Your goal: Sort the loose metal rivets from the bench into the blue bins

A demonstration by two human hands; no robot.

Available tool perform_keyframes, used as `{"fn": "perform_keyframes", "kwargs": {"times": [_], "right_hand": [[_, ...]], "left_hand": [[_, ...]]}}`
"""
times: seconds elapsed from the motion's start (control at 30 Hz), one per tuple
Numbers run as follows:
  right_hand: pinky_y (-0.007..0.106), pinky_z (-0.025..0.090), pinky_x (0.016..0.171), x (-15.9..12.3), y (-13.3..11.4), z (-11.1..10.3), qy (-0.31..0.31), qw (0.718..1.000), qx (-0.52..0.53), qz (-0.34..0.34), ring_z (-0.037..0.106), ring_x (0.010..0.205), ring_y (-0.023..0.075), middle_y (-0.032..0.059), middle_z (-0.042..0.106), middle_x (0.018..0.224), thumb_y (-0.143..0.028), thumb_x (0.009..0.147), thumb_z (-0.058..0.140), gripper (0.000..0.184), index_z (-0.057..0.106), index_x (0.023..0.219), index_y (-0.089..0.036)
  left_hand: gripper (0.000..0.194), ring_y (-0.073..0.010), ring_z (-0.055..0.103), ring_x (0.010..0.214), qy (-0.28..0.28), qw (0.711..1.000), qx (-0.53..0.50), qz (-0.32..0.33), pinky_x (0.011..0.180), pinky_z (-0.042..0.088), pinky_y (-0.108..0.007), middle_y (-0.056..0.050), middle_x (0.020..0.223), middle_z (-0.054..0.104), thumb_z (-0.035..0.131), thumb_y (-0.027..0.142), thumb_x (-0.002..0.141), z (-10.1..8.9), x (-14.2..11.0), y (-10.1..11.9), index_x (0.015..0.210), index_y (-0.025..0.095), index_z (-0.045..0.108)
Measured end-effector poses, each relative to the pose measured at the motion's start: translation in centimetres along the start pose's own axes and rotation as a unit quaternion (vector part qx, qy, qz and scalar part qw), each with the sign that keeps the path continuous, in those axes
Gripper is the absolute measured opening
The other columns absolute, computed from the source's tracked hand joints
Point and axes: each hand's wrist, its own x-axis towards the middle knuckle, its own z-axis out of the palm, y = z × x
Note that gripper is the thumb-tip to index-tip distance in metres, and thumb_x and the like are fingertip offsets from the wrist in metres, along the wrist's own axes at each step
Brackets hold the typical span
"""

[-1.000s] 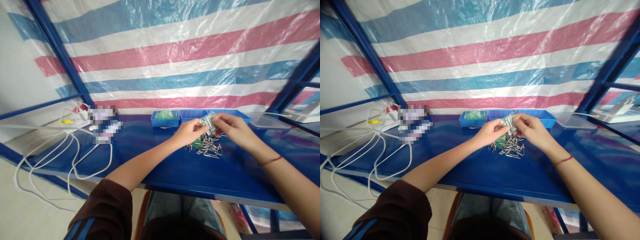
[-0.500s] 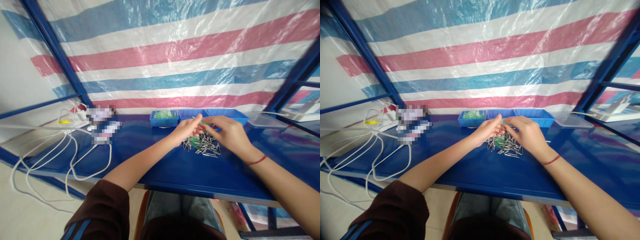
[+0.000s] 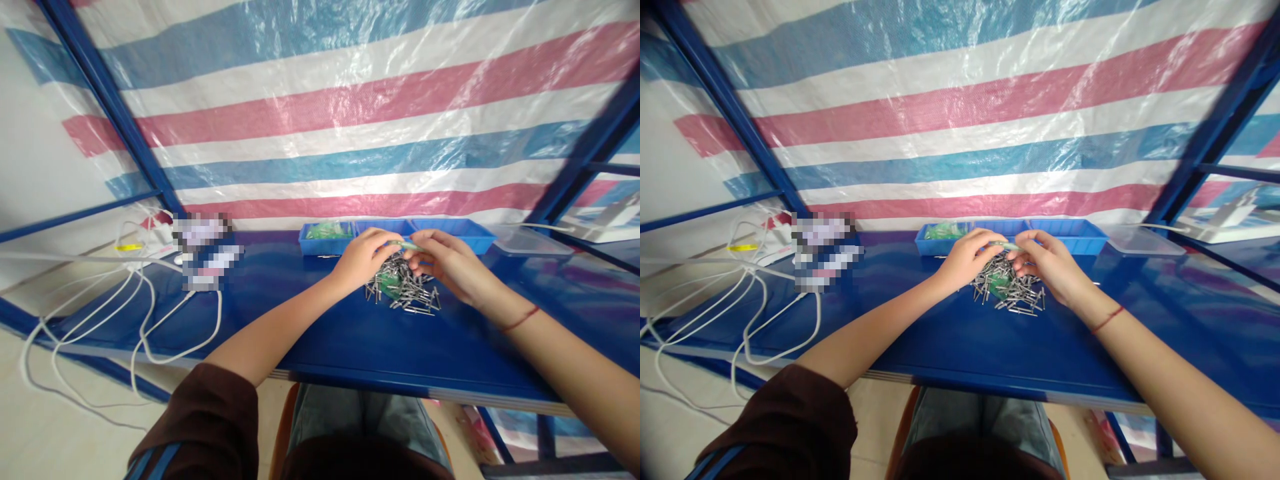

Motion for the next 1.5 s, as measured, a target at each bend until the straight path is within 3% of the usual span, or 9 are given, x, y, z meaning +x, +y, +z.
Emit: {"fn": "perform_keyframes", "kwargs": {"times": [0.27, 0.47, 0.6, 0.77, 0.97, 1.1, 1.2, 1.33, 1.5], "right_hand": [[0.03, 0.051, 0.057, 0.6, 0.9, -0.5, 0.031, 0.984, -0.118, -0.129, 0.056, 0.052, 0.0132, -0.0056, 0.055, 0.062, -0.044, 0.068, 0.07, 0.038, 0.048, 0.092, -0.024], [0.029, 0.049, 0.056, 0.4, 1.1, 0.1, -0.001, 0.979, -0.149, -0.138, 0.058, 0.054, 0.0141, -0.0039, 0.058, 0.065, -0.049, 0.073, 0.065, 0.043, 0.046, 0.102, -0.024], [0.028, 0.048, 0.052, 0.5, 0.6, -1.1, 0.038, 0.962, -0.222, -0.157, 0.059, 0.057, 0.0149, 0.0012, 0.063, 0.077, -0.052, 0.077, 0.059, 0.045, 0.046, 0.11, -0.023], [0.028, 0.043, 0.05, 1.7, -0.5, -6.3, 0.023, 0.867, -0.483, -0.122, 0.057, 0.055, 0.0164, 0.0028, 0.064, 0.065, -0.039, 0.077, 0.059, 0.017, 0.062, 0.079, -0.022], [0.026, 0.041, 0.049, 2.2, 0.0, -10.3, -0.154, 0.842, -0.516, 0.039, 0.055, 0.05, 0.0144, 0.0014, 0.062, 0.057, -0.033, 0.074, 0.059, 0.017, 0.065, 0.073, -0.018], [0.025, 0.042, 0.054, 1.5, 0.1, -8.1, -0.268, 0.844, -0.465, 0.0, 0.056, 0.057, 0.0131, 0.0005, 0.064, 0.066, -0.041, 0.075, 0.059, 0.025, 0.065, 0.079, -0.017], [0.026, 0.042, 0.059, 0.8, 0.1, -4.6, -0.232, 0.845, -0.464, -0.132, 0.055, 0.061, 0.0132, 0.0008, 0.062, 0.071, -0.046, 0.079, 0.056, 0.03, 0.064, 0.084, -0.018], [0.03, 0.043, 0.071, 0.0, 0.8, -0.9, -0.227, 0.763, -0.535, -0.283, 0.058, 0.077, 0.0177, 0.0054, 0.062, 0.083, -0.044, 0.078, 0.061, 0.028, 0.063, 0.087, -0.017], [0.03, 0.044, 0.071, -0.4, 2.0, 0.2, -0.202, 0.699, -0.616, -0.301, 0.06, 0.079, 0.0198, 0.0072, 0.061, 0.082, -0.033, 0.082, 0.056, 0.018, 0.063, 0.083, -0.017]], "left_hand": [[0.033, -0.0119, 0.066, 0.082, -0.073, 0.939, -0.249, -0.226, 0.066, 0.052, -0.021, -0.008, 0.11, 0.065, 0.038, 0.026, 0.092, 0.8, 0.1, 0.0, 0.121, 0.022, 0.054], [0.024, -0.0085, 0.061, 0.072, -0.013, 0.936, -0.269, -0.227, 0.064, 0.053, -0.021, -0.008, 0.099, 0.065, 0.055, 0.023, 0.086, 1.6, 0.2, 0.0, 0.108, 0.016, 0.058], [0.024, -0.0097, 0.061, 0.072, 0.06, 0.961, -0.171, -0.211, 0.066, 0.052, -0.023, -0.005, 0.092, 0.066, 0.052, 0.026, 0.087, -0.8, 1.2, -2.2, 0.109, 0.018, 0.058], [0.028, -0.0154, 0.06, 0.085, 0.228, 0.946, 0.105, -0.206, 0.079, 0.046, -0.028, -0.006, 0.097, 0.066, 0.051, 0.028, 0.086, -6.7, 1.7, -7.1, 0.111, 0.016, 0.058], [0.027, -0.0281, 0.049, 0.112, 0.118, 0.895, 0.287, -0.321, 0.093, 0.036, -0.045, -0.006, 0.108, 0.065, 0.051, 0.043, 0.085, -7.9, 0.2, -9.5, 0.103, 0.027, 0.064], [0.027, -0.0327, 0.042, 0.117, 0.09, 0.889, 0.332, -0.302, 0.091, 0.036, -0.05, -0.007, 0.119, 0.057, 0.048, 0.045, 0.085, -6.8, -0.1, -8.8, 0.099, 0.03, 0.066], [0.031, -0.0318, 0.039, 0.12, 0.104, 0.893, 0.357, -0.255, 0.095, 0.034, -0.049, -0.008, 0.126, 0.051, 0.046, 0.044, 0.087, -6.3, -0.2, -7.9, 0.108, 0.029, 0.063], [0.034, -0.029, 0.035, 0.124, 0.149, 0.901, 0.373, -0.16, 0.1, 0.03, -0.045, -0.01, 0.132, 0.046, 0.045, 0.04, 0.089, -5.5, -0.2, -6.0, 0.118, 0.026, 0.058], [0.029, -0.0213, 0.044, 0.116, 0.083, 0.954, 0.288, -0.018, 0.102, 0.032, -0.038, -0.006, 0.119, 0.057, 0.043, 0.04, 0.091, -2.1, -0.8, -3.4, 0.102, 0.023, 0.064]]}}
